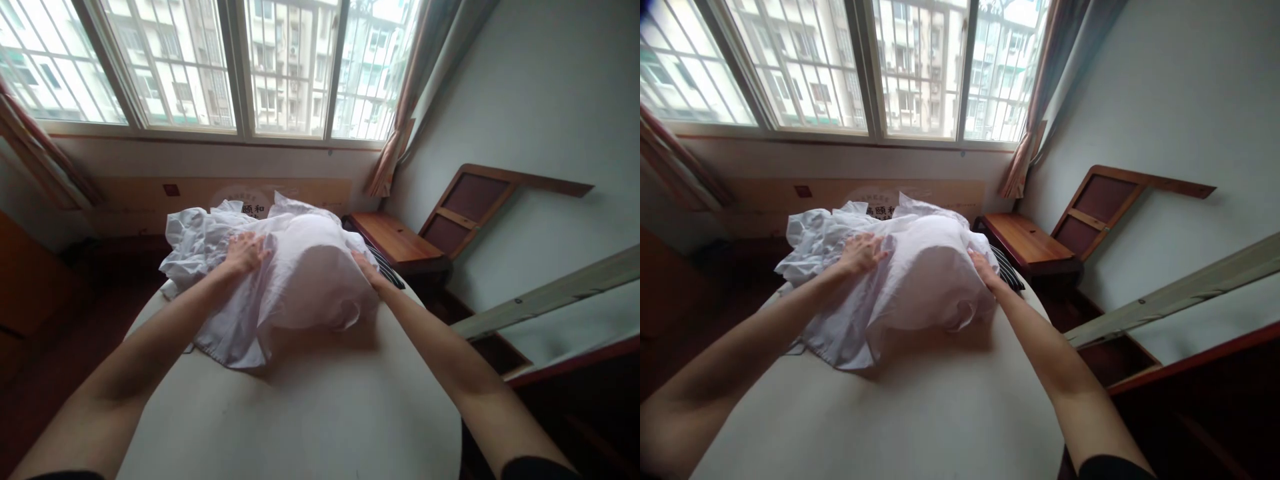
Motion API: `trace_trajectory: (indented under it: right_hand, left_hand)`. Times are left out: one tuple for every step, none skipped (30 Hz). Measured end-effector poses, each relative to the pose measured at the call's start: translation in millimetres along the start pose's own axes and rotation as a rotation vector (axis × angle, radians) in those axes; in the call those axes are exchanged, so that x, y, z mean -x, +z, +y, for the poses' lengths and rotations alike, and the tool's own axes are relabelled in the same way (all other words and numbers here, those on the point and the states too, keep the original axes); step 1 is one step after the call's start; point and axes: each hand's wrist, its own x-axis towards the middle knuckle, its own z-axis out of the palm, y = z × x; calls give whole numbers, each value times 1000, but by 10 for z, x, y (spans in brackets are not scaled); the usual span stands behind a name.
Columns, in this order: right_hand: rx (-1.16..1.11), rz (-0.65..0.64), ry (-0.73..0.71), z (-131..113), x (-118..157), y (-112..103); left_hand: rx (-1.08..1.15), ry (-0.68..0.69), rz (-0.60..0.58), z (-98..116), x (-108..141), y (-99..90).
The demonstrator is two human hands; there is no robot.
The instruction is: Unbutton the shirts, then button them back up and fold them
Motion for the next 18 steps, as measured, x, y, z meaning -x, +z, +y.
trace_trajectory:
  right_hand:
    - [21, 42, 16, 9, 154, 64]
    - [41, 110, 11, 3, 323, 104]
    - [49, 197, -12, -17, 507, 123]
    - [44, 278, -52, -49, 704, 128]
    - [34, 335, -97, -91, 909, 126]
    - [37, 371, -138, -138, 1113, 120]
    - [54, 330, -208, -187, 1306, 117]
    - [86, 231, -290, -233, 1475, 120]
    - [127, 148, -326, -272, 1611, 130]
    - [169, 106, -316, -302, 1707, 147]
    - [209, 96, -269, -318, 1760, 171]
    - [239, 115, -195, -322, 1774, 199]
    - [249, 130, -123, -315, 1756, 225]
    - [237, 119, -71, -301, 1714, 244]
    - [206, 87, -42, -284, 1661, 248]
    - [159, 53, -31, -269, 1602, 233]
    - [106, 38, -31, -259, 1545, 190]
    - [57, 60, -34, -257, 1492, 117]
  left_hand:
    - [-4, 53, 4, 16, 180, 112]
    - [-16, 142, 51, 38, 387, 202]
    - [-15, 211, 114, 64, 613, 269]
    - [0, 280, 152, 93, 847, 315]
    - [30, 369, 160, 121, 1078, 343]
    - [59, 449, 155, 145, 1297, 358]
    - [83, 545, 129, 162, 1496, 365]
    - [95, 615, 91, 170, 1665, 368]
    - [103, 645, 66, 167, 1800, 369]
    - [103, 641, 45, 154, 1899, 372]
    - [94, 599, 31, 134, 1964, 379]
    - [81, 534, 22, 109, 1997, 388]
    - [64, 462, 10, 82, 2006, 401]
    - [51, 395, -8, 56, 1996, 414]
    - [46, 344, -36, 32, 1973, 425]
    - [49, 315, -71, 11, 1942, 430]
    - [59, 305, -101, -9, 1904, 424]
    - [71, 297, -113, -27, 1863, 400]
